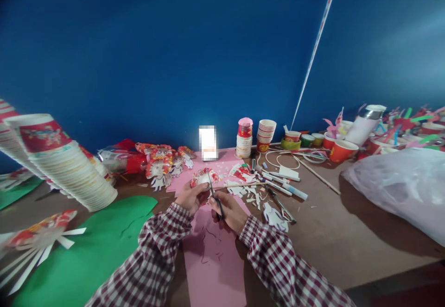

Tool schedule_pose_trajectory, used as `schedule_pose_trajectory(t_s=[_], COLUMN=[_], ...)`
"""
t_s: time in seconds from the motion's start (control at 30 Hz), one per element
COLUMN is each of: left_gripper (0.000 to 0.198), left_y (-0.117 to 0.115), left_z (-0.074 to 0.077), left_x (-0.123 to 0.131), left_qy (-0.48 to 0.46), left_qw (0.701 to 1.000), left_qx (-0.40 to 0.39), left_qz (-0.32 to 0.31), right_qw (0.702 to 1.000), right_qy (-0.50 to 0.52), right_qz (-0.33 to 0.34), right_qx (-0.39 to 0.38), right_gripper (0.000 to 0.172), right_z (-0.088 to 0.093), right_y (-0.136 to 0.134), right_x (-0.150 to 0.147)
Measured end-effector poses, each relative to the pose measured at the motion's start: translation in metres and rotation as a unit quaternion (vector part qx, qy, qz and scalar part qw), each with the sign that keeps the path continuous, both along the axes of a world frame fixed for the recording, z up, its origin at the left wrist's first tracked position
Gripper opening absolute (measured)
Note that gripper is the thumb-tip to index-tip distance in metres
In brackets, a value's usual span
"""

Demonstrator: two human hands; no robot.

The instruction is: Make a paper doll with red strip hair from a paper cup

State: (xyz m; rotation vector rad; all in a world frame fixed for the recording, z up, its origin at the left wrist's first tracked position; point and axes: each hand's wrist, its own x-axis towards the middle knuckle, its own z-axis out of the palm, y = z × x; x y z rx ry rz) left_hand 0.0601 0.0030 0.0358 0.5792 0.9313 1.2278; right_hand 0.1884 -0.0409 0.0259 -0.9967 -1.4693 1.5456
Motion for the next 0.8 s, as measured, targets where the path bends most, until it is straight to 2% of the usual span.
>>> schedule_pose_trajectory(t_s=[0.4,0.6,0.8], left_gripper=[0.025,0.028,0.027], left_y=[0.000,0.001,0.001], left_z=[0.000,-0.002,0.000], left_x=[0.003,0.002,0.002], left_qy=[-0.024,-0.028,-0.026], left_qw=[1.000,0.999,0.999], left_qx=[0.015,0.022,0.020], left_qz=[-0.002,-0.004,-0.003], right_qw=[0.998,0.996,0.996], right_qy=[-0.012,-0.035,-0.031], right_qz=[-0.017,-0.033,-0.034], right_qx=[0.054,0.079,0.073], right_gripper=[0.027,0.028,0.030], right_z=[-0.013,-0.010,-0.007], right_y=[0.004,0.003,0.002], right_x=[0.000,0.000,-0.001])
